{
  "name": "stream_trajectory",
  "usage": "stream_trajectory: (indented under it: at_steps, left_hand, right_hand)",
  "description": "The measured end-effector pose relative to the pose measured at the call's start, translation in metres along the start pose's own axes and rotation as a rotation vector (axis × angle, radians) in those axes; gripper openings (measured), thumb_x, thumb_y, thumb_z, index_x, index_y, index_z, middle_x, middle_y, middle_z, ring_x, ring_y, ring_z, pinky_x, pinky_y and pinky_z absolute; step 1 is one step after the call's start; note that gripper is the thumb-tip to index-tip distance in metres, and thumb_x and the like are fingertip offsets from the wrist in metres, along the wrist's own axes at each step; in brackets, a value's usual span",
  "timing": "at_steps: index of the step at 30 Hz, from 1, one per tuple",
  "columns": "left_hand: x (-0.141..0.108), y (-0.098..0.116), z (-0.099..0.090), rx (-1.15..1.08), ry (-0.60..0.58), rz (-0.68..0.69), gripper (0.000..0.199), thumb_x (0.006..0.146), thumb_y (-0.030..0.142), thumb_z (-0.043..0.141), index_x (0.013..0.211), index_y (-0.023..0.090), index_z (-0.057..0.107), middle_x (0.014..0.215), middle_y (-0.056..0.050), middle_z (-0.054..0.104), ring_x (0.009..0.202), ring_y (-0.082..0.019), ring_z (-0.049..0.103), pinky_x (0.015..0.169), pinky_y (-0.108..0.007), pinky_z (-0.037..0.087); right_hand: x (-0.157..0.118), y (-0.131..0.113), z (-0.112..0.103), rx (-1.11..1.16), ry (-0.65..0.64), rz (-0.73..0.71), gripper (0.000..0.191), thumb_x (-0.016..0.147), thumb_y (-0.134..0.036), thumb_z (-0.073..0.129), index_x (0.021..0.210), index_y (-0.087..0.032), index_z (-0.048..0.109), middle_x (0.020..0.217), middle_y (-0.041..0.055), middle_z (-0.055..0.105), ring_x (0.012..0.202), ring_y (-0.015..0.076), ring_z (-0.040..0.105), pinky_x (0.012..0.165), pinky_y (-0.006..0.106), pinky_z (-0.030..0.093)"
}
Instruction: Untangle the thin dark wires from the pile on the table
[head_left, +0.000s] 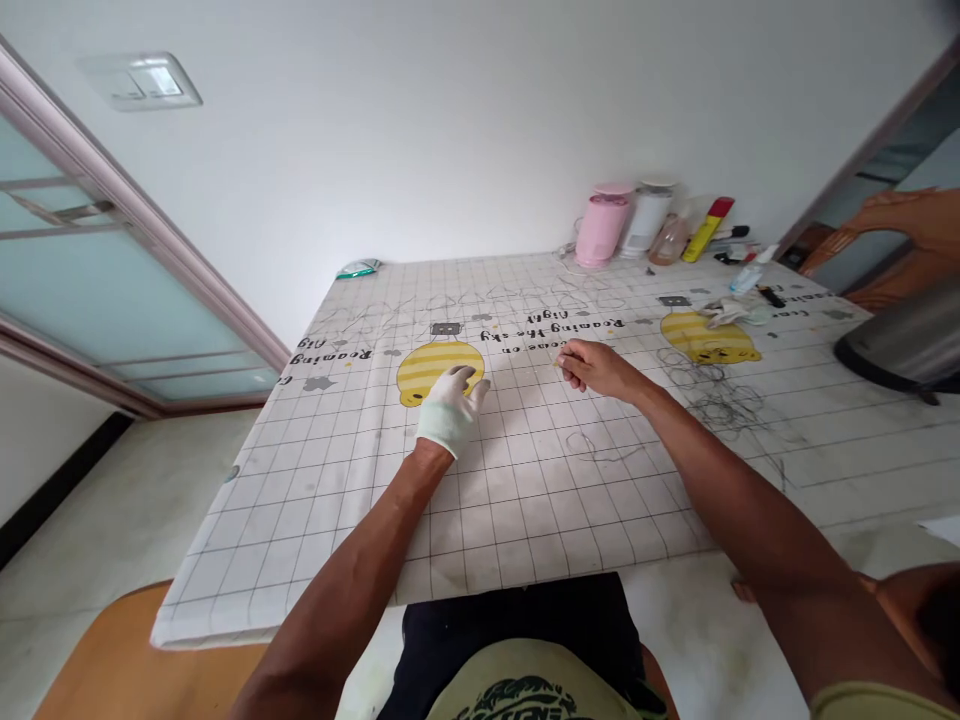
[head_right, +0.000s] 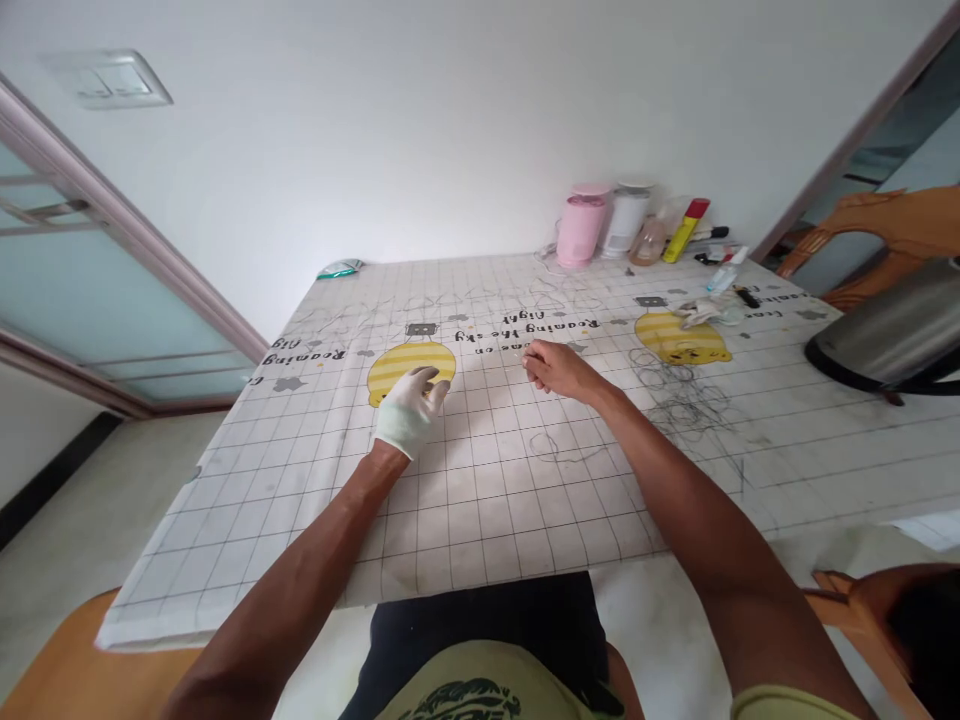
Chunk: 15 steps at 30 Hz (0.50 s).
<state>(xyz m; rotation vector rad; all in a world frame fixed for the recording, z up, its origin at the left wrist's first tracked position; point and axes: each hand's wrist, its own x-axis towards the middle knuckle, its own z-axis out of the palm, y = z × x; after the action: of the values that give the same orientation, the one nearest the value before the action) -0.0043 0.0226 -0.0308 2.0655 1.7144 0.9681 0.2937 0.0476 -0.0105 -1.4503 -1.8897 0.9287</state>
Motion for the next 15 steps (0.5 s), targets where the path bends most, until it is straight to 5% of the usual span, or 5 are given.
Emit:
stream_trajectory:
  at_steps: [8, 15]
  left_hand:
    - [0.000, -0.008, 0.014, 0.018, -0.005, -0.022, 0.037, 0.099, 0.040, 0.061, 0.128, 0.019, 0.071, 0.130, -0.012, 0.072, 0.111, -0.026, 0.071, 0.103, -0.037, 0.052]
    - [0.002, -0.013, 0.020, 0.066, -0.055, -0.058, 0.034, 0.097, 0.038, 0.061, 0.122, 0.020, 0.074, 0.131, -0.013, 0.072, 0.123, -0.029, 0.066, 0.110, -0.037, 0.049]
  right_hand:
    - [0.034, 0.054, -0.082, 0.071, 0.070, 0.243, 0.021, 0.102, -0.027, 0.064, 0.085, -0.020, 0.053, 0.074, 0.0030, 0.067, 0.059, 0.0138, 0.061, 0.056, 0.027, 0.052]
    - [0.076, 0.090, -0.106, -0.073, 0.104, 0.371, 0.021, 0.101, -0.025, 0.066, 0.084, -0.018, 0.055, 0.075, 0.0058, 0.069, 0.058, 0.0136, 0.062, 0.056, 0.026, 0.051]
